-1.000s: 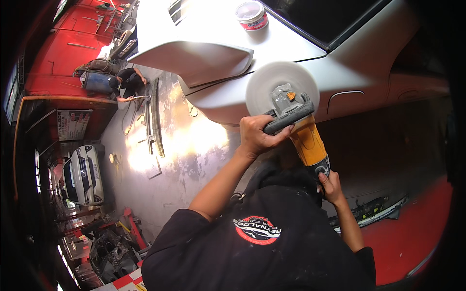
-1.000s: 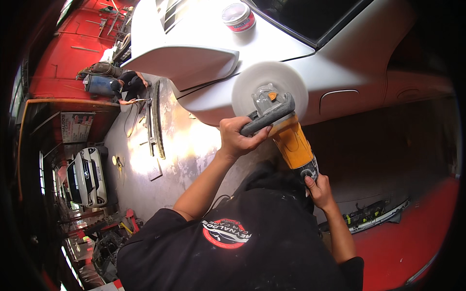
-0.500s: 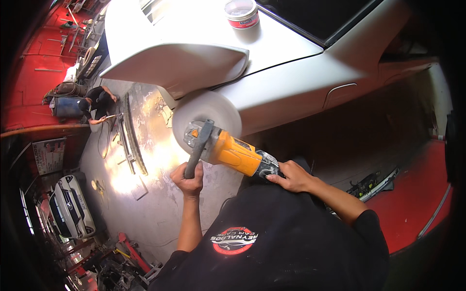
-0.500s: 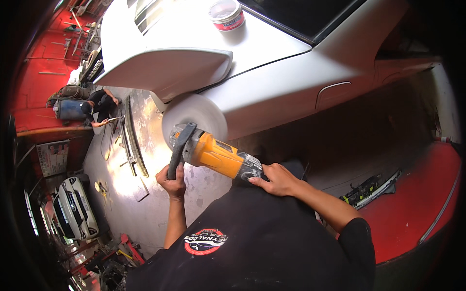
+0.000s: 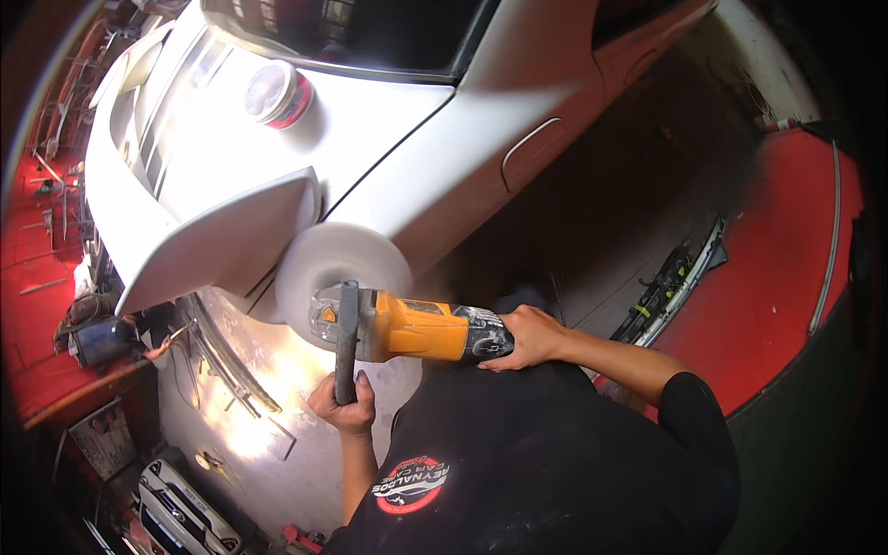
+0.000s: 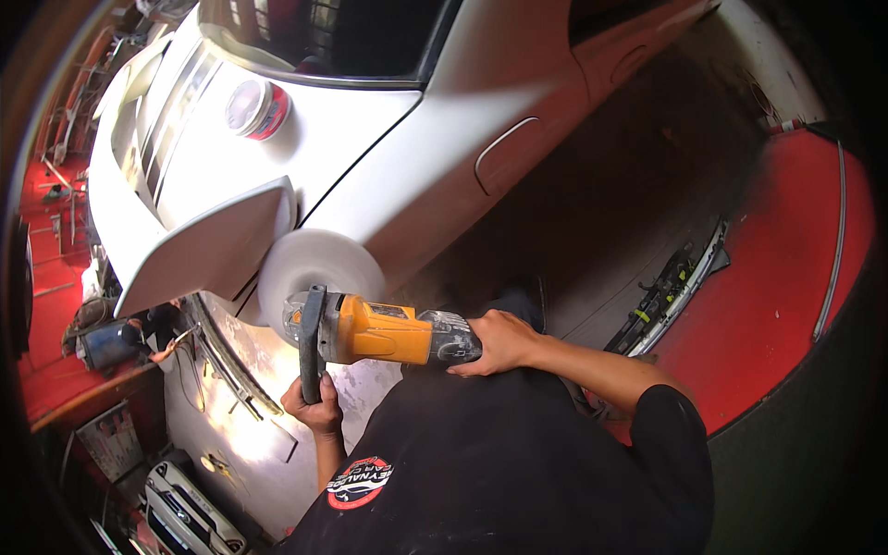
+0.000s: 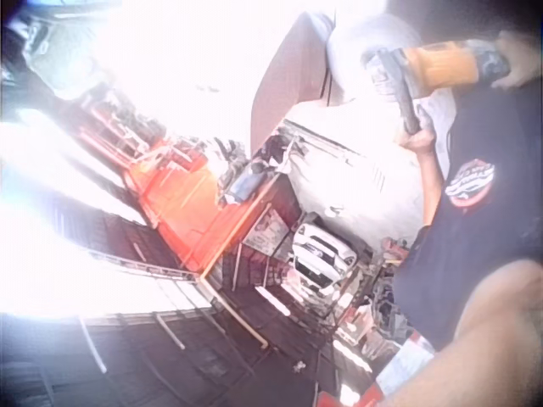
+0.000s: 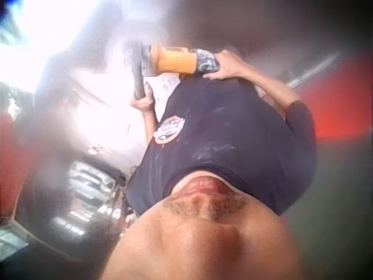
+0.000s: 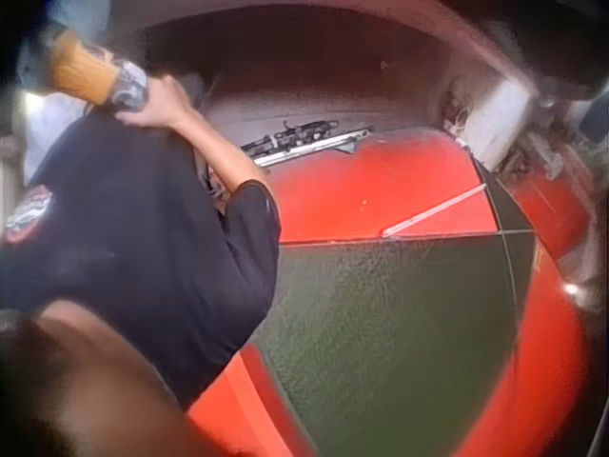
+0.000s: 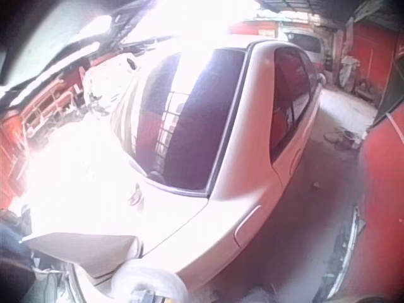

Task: The person uses a rotary polisher to buff the rear quarter panel of a white car. They apply compound from a small container, then move the polisher in overlapping circular motions across the panel, periodically pausing to touch the surface and reapply compound.

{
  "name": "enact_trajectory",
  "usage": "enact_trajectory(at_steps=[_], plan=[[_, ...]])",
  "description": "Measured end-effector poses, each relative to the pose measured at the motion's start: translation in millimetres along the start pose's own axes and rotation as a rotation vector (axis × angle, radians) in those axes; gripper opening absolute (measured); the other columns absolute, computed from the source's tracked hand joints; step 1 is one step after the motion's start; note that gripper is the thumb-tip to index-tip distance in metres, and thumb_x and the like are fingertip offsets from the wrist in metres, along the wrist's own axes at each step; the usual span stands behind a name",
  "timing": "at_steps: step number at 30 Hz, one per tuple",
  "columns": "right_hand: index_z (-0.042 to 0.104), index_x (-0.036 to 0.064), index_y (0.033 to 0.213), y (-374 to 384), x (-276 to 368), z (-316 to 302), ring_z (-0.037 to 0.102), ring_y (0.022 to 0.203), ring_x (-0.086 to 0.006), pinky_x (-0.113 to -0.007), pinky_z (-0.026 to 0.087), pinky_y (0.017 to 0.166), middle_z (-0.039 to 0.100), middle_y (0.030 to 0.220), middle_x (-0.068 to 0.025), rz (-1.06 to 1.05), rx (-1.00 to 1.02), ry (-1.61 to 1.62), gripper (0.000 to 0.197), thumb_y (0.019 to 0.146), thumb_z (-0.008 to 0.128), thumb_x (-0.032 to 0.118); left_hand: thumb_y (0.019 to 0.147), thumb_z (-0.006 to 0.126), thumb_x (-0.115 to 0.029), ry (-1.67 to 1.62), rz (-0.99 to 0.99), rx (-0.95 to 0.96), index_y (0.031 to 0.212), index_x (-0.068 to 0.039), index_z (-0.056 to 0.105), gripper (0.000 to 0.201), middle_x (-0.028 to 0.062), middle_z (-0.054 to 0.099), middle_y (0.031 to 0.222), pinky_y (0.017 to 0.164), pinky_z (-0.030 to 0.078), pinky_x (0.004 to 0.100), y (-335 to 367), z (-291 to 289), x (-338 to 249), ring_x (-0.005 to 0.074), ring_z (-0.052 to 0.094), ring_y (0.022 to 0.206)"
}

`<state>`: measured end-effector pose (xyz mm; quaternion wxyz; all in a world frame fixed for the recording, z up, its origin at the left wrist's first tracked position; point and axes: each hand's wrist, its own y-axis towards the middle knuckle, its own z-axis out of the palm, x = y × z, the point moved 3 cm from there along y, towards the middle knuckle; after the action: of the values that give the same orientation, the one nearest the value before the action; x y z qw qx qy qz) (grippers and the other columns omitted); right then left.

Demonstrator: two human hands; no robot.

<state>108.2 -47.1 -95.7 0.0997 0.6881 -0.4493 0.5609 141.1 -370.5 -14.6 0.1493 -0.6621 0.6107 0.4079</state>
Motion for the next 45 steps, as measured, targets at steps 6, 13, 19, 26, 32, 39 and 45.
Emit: enact_trajectory(at_steps=[6, 13, 19, 26, 32, 39, 45], plan=[[0.075, 0.0002, 0.094, -35, -64, -16, 0.076, 0.076, -0.0316, -0.037, 0.060, 0.077, 0.076, 0.081, -0.0153, 0.104, -0.196, 0.180, 0.056, 0.068, 0.089, 0.047, 0.072, 0.077, -0.009, -0.008, 0.177, 0.199, 0.057, -0.005, 0.040, 0.040, 0.0048, 0.039, 0.050, 0.045, 0.031, 0.0315, 37, 75, -67, 0.0174, 0.036, 0.042], [0.075, 0.0007, 0.095, -59, -115, -43, 0.077, 0.084, -0.0271, -0.035, 0.059, 0.082, 0.078, 0.088, -0.0138, 0.135, -0.415, 0.505, 0.051, 0.066, 0.092, 0.039, 0.070, 0.078, -0.006, 0.031, 0.334, 0.386, 0.058, -0.006, 0.043, 0.037, 0.0060, 0.044, 0.049, 0.045, 0.036, 0.0300, 92, 174, -148, 0.0166, 0.042, 0.041], [0.072, -0.0055, 0.104, -67, -164, -57, 0.074, 0.092, -0.0213, -0.036, 0.058, 0.088, 0.078, 0.097, -0.0145, 0.177, -0.499, 0.642, 0.061, 0.066, 0.095, 0.037, 0.077, 0.080, -0.012, 0.033, 0.442, 0.533, 0.058, -0.001, 0.052, 0.036, 0.0031, 0.046, 0.049, 0.045, 0.037, 0.0270, 120, 255, -206, 0.0058, 0.044, 0.047], [0.064, -0.0064, 0.121, -81, -176, -71, 0.068, 0.087, -0.0192, -0.036, 0.056, 0.081, 0.072, 0.094, -0.0118, 0.295, -0.624, 0.849, 0.072, 0.071, 0.096, 0.036, 0.080, 0.083, -0.038, 0.257, 0.591, 0.661, 0.059, -0.003, 0.059, 0.048, 0.0137, 0.056, 0.051, 0.046, 0.045, 0.0362, 128, 330, -262, 0.0303, 0.059, 0.044], [0.061, -0.0026, 0.123, -72, -196, -61, 0.049, 0.047, -0.0082, -0.027, 0.040, 0.045, 0.056, 0.063, 0.0001, 0.258, -0.513, 1.157, 0.067, 0.076, 0.093, 0.031, 0.079, 0.080, -0.045, 0.322, 0.707, 0.735, 0.061, -0.003, 0.060, 0.050, 0.0164, 0.055, 0.051, 0.051, 0.047, 0.0408, 134, 380, -298, 0.0361, 0.059, 0.049], [0.057, -0.0025, 0.124, -49, -181, -59, 0.047, 0.044, -0.0081, -0.026, 0.038, 0.041, 0.054, 0.063, 0.0002, 0.134, -0.706, 1.363, 0.068, 0.075, 0.094, 0.027, 0.080, 0.079, -0.048, 0.325, 0.651, 0.847, 0.067, -0.002, 0.065, 0.050, 0.0150, 0.057, 0.055, 0.053, 0.047, 0.0404, 156, 390, -301, 0.0352, 0.061, 0.052], [0.058, -0.0046, 0.121, -51, -141, -36, 0.052, 0.048, -0.0084, -0.025, 0.042, 0.044, 0.058, 0.066, -0.0010, 0.081, -0.729, 1.315, 0.068, 0.071, 0.095, 0.024, 0.080, 0.082, -0.041, 0.347, 0.728, 0.828, 0.064, -0.002, 0.060, 0.047, 0.0133, 0.054, 0.052, 0.049, 0.045, 0.0367, 155, 353, -275, 0.0294, 0.058, 0.045]])
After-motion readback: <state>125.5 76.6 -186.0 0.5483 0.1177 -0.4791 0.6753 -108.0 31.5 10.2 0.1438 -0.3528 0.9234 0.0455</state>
